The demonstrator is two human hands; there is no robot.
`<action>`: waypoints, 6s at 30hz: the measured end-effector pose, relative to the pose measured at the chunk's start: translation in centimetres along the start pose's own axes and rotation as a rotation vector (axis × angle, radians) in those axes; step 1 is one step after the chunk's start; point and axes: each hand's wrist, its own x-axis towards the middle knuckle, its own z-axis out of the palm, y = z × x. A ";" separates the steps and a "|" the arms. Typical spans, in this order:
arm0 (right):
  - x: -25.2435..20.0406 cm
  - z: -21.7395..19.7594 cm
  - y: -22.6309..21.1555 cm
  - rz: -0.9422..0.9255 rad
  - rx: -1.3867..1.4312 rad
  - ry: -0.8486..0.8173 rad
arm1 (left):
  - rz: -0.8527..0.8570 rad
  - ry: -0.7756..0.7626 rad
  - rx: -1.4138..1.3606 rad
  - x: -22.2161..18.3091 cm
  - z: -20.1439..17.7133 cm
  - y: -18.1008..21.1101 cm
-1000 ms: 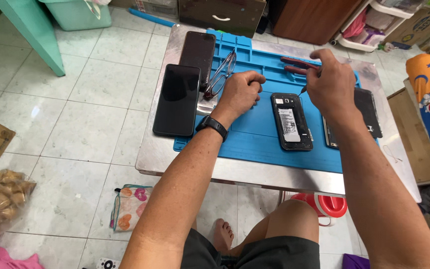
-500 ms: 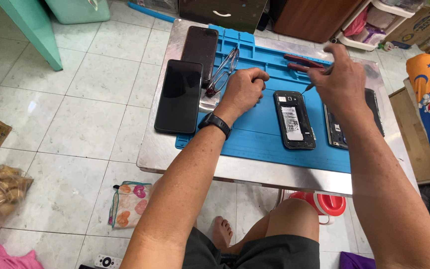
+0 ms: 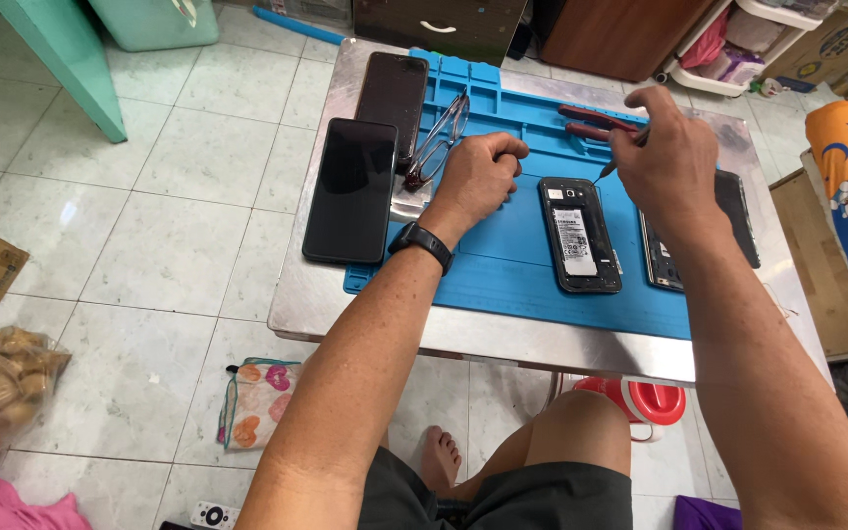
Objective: The person unscrews and removes components from the back of a mobile phone using a small screwdriver while it rests on a repair mat.
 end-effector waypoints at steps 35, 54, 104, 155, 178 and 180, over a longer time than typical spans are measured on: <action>-1.0 0.3 1.5 0.146 0.466 0.088 | 0.084 0.106 0.045 1.5 1.0 -1.8; -3.0 -0.9 0.1 0.066 0.857 0.100 | 0.013 0.061 0.097 0.3 0.8 0.0; -2.2 1.5 0.4 0.214 0.835 -0.072 | 0.072 0.044 0.209 -0.6 1.1 0.7; -2.9 1.0 0.9 0.192 0.840 0.069 | 0.079 0.035 0.226 -0.8 1.2 1.1; -2.9 0.5 0.3 0.094 0.741 0.137 | 0.069 0.027 0.250 -0.9 1.3 1.3; -2.8 0.6 0.2 0.095 0.756 0.132 | 0.065 0.028 0.256 -0.9 1.4 1.6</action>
